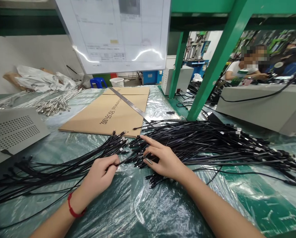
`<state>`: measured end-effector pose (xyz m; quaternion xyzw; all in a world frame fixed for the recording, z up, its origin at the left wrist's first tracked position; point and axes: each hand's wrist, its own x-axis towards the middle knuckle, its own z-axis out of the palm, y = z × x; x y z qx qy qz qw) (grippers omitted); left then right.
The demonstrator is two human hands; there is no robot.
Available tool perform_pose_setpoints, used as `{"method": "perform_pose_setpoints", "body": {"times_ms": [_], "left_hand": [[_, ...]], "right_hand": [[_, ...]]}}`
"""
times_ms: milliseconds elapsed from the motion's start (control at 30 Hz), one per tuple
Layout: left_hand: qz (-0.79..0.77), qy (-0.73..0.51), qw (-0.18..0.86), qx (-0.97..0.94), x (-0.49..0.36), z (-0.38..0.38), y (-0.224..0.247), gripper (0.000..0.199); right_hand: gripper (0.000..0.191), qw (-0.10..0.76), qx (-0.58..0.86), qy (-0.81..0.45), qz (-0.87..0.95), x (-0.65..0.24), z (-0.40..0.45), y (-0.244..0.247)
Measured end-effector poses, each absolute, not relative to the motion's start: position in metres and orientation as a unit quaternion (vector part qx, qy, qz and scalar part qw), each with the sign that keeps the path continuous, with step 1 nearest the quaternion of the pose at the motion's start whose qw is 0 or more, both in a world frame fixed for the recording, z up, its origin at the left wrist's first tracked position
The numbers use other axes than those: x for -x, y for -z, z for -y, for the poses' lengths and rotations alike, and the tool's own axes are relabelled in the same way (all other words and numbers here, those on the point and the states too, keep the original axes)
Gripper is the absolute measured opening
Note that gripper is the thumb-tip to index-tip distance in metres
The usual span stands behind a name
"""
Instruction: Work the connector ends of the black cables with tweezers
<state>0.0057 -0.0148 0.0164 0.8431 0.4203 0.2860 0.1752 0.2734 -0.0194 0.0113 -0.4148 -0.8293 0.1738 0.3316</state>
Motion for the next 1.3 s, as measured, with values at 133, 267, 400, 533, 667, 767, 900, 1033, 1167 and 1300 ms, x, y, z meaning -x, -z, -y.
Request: {"method": "perform_pose_setpoints", "body": {"times_ms": [133,267,400,533,667,767,900,1033,1167,1300], "left_hand": [[-0.372,-0.329,0.161,-0.853,-0.002,0.02,-0.021,0.021],[-0.364,-0.375,0.12,-0.844,0.004,0.025,-0.024,0.025],[-0.396,-0.393,0.065,-0.827,0.007,0.026,-0.025,0.028],[-0.455,-0.355,-0.001,-0.817,0.004,0.019,-0.025,0.025],[-0.446,-0.3,-0.036,-0.843,-0.007,0.021,-0.019,0.043],[-0.398,-0.258,-0.008,-0.88,-0.018,0.031,-0.013,0.04],[-0.384,-0.248,0.056,-0.888,-0.024,0.04,-0.01,0.017],[-0.366,-0.316,0.12,-0.867,-0.02,0.041,-0.014,0.015],[-0.357,-0.359,0.175,-0.844,-0.02,0.043,-0.018,0.018],[-0.355,-0.389,0.187,-0.829,-0.022,0.043,-0.015,0.013]], "right_hand": [[0.007,0.322,0.4,-0.226,0.828,-0.272,0.021,-0.013],[0.009,0.289,0.387,-0.286,0.828,-0.269,0.023,-0.017],[0.013,0.265,0.363,-0.323,0.833,-0.264,0.026,-0.017],[0.011,0.277,0.383,-0.296,0.83,-0.258,0.027,-0.011],[0.005,0.295,0.405,-0.239,0.832,-0.246,0.033,-0.003],[0.01,0.307,0.393,-0.223,0.837,-0.236,0.041,0.0],[0.007,0.355,0.369,-0.248,0.823,-0.232,0.048,-0.007],[0.009,0.425,0.383,-0.34,0.746,-0.235,0.051,-0.02],[0.015,0.434,0.429,-0.423,0.671,-0.236,0.056,-0.026],[0.014,0.441,0.423,-0.422,0.67,-0.235,0.057,-0.025]]}}
